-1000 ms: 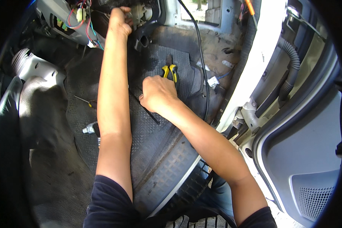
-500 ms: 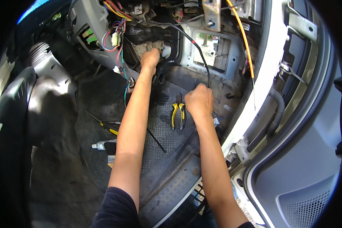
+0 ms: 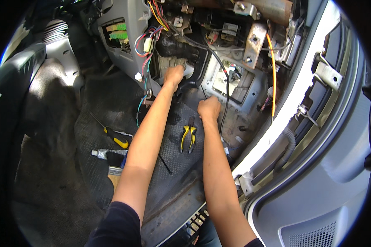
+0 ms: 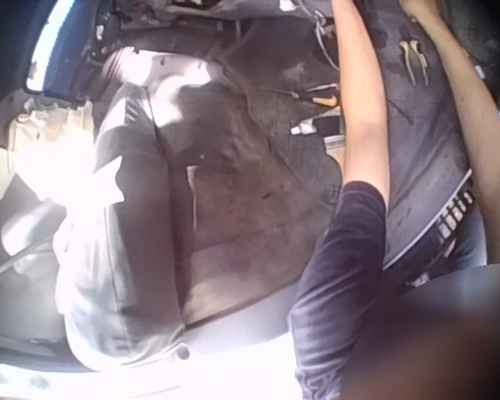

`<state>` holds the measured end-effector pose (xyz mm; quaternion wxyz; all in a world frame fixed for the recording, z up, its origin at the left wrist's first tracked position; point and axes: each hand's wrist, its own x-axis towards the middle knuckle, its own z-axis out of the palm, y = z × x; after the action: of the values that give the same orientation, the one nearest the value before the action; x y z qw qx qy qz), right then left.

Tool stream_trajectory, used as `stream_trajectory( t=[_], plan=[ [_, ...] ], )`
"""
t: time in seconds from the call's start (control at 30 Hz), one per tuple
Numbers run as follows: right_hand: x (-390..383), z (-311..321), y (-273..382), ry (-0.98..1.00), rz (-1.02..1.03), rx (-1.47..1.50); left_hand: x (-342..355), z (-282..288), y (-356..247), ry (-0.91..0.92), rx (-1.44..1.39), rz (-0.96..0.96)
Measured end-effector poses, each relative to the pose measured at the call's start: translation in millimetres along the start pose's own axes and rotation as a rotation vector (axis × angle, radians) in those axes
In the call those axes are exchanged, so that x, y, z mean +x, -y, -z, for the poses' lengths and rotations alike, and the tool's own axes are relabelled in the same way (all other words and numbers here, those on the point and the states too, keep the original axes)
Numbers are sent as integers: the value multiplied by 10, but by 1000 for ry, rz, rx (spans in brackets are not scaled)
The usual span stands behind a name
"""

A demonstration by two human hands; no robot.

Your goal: The person retrieves a package of zip ties from a shelf, opens it, and walks to a white van with its hood open. They then use the zip ties to secure and organize wires inside the engine bay.

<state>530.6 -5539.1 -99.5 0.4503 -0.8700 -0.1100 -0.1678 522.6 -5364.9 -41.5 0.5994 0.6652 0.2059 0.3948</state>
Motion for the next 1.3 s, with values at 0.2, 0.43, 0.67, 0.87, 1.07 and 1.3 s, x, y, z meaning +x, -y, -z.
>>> stream_trajectory(
  t=[0.2, 0.43, 0.67, 0.87, 1.07, 1.3],
  plan=[
    [165, -93, 45, -140, 116, 9, -85, -1, -71, -46, -65, 9],
    [439, -243, -20, -178, 134, 93, -26, -7, 6, -21, 25, -6],
    [701, -374, -64, -76, 87, 165, -25, -21, 44, 86, -8, -17],
    [777, -453, 6, 39, 27, 457, -201, -5, -54, 150, -88, -19],
    [723, -448, 42, 16, -1, 579, -169, 9, -15, 179, -114, -5],
    [612, -337, 77, -165, -52, 544, -28, -20, 96, 191, -150, 27]
  ],
)
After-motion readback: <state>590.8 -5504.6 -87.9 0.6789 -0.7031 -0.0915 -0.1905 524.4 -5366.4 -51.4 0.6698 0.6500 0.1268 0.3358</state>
